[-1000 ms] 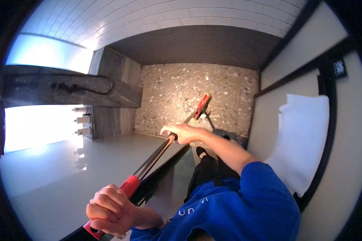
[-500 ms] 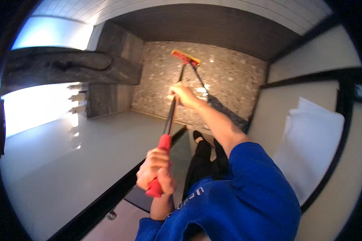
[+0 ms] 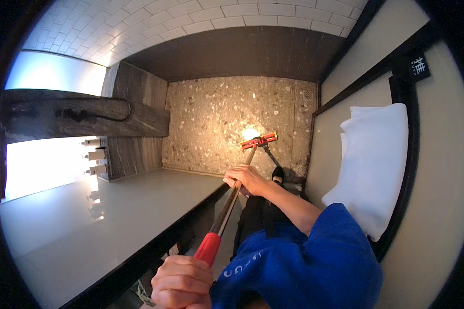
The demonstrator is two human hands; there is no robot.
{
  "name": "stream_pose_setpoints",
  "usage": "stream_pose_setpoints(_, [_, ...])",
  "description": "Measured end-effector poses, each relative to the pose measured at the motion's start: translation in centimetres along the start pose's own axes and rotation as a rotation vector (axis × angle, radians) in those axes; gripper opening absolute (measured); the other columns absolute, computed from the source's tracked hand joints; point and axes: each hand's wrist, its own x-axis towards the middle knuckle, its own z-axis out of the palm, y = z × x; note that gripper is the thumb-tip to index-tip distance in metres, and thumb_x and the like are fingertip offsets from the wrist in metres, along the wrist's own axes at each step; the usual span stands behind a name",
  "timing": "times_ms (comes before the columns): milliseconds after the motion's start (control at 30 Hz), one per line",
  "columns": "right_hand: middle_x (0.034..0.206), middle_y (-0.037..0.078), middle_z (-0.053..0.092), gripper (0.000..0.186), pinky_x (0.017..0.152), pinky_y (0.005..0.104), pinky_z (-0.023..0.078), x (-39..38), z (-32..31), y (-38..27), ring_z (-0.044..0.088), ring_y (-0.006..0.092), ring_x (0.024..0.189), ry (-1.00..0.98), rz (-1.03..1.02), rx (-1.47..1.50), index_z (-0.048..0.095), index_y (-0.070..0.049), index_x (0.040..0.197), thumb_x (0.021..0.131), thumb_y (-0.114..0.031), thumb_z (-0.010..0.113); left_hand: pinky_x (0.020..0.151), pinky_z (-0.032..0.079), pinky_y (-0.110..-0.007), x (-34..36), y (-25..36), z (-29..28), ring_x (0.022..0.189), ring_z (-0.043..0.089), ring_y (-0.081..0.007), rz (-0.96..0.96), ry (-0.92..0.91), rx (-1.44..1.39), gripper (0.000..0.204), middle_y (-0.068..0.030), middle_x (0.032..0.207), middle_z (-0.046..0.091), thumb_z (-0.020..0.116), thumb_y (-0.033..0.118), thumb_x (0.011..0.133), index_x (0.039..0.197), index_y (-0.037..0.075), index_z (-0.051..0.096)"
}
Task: The person cleans a public restroom by sweeping the floor with a broom and mopping the floor with a mop. They move between the main area and a toilet stall, sweeping debris and mopping the tiled floor. The person also uses a handheld sprayer to wet the floor and walls in the shower area before mopping.
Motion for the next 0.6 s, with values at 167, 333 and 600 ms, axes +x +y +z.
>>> stream_pose_setpoints(167, [0.079,0.009,0.052,0.006,0.059,0.0274,0.043,6.1,-1.6,2.5,0.050,0.0166,0.070,-0.027,0.131,0.197,0.057,-0.004,0.089,0.085,-0.004,0.053,0.049,0.048,-0.032,-2.0,-3.5,0.8,0.048,0.055,-0.0214,0.056,0.225,0.025,0.034,-0.0083,0.056,0.053,0.073,0.011,0.076,0.056,0.006,0.045])
stream_pose_setpoints(333, [0.091,0.010,0.062,0.018,0.078,0.0304,0.047,7.0,-7.5,15.2,0.058,0.0166,0.084,0.310,0.132,-0.002,0.065,-0.004,0.098,0.089,-0.017,0.056,0.058,0.041,-0.035,-3.5,-14.1,7.6,0.063,0.052,-0.0255,-0.007,-0.033,0.279,0.025,-0.0068,0.066,0.051,0.075,0.019,0.067,0.066,0.010,0.052])
stream_pose_setpoints(600, [0.078,-0.001,0.054,0.003,0.064,0.0230,0.041,-5.3,-7.0,2.4,0.050,0.0083,0.072,0.250,0.313,0.201,0.058,-0.005,0.090,0.089,-0.006,0.055,0.100,0.037,-0.044,-11.3,-16.4,2.5,0.119,0.044,-0.0368,-0.493,-0.253,0.394,0.090,-0.0176,0.123,0.048,0.084,0.044,0.049,0.123,0.007,0.047])
